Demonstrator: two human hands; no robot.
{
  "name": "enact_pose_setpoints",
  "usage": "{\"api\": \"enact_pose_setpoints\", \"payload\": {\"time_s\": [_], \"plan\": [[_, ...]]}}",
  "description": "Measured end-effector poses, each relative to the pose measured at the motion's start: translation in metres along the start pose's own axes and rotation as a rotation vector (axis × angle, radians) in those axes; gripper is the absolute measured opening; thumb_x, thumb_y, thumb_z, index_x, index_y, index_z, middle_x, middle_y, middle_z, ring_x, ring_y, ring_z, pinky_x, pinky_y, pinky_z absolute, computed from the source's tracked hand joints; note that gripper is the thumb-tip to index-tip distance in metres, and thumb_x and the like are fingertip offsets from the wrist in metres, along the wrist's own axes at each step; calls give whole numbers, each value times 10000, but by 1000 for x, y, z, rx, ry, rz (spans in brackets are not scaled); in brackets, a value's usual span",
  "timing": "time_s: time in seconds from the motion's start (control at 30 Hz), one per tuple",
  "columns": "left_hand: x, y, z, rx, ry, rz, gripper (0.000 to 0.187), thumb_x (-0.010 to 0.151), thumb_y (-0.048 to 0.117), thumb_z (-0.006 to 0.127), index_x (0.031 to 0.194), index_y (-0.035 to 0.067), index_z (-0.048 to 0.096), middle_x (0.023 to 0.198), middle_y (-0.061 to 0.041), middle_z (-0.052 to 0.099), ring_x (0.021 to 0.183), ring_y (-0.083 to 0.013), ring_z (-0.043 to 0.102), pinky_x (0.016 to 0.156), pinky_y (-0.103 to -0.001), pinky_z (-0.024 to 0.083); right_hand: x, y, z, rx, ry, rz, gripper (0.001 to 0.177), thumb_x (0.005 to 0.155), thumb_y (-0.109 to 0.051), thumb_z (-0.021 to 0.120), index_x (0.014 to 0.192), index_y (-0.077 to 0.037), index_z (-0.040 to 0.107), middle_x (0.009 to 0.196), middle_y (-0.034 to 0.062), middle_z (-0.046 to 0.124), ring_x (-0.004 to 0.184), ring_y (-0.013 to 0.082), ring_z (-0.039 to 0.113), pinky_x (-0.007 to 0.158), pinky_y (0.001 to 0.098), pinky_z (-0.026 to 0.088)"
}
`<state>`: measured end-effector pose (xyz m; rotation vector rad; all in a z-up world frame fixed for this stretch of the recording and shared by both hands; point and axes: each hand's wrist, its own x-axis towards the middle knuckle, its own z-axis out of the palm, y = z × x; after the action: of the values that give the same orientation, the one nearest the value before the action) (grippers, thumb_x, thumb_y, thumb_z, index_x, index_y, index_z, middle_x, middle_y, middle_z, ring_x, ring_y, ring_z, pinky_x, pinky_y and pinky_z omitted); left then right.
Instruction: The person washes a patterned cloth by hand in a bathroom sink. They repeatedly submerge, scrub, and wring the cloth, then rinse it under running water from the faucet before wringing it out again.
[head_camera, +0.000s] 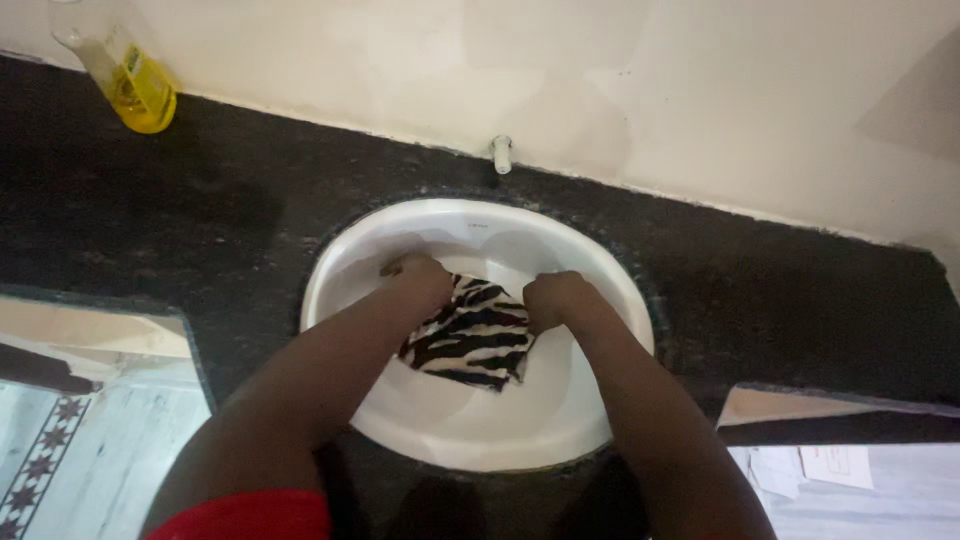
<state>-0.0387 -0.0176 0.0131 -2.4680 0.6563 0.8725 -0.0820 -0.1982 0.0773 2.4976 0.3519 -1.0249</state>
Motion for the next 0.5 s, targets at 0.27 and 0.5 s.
{"api": "enact_pose_setpoints", "payload": {"time_s": [0.27,0.5], "plan": [[-14,19,-7,-58,473,398,559,953,506,608,1483,358,513,1609,-69,345,1494,-342,321,1197,-557,302,-8,38,9,298,425,-228,576,861,-438,756,1371,-193,654,1347,111,672,1221,305,637,1066,451,491],[-25,33,8,-59,356,467,722,964,678,465,1611,457,235,1715,-82,-67,1572,-396,-91,1248,-631,-14,3,90,21,808,608,-306,501,952,-377,690,1393,-150,621,1366,98,680,1232,246,663,1014,423,551]]}}
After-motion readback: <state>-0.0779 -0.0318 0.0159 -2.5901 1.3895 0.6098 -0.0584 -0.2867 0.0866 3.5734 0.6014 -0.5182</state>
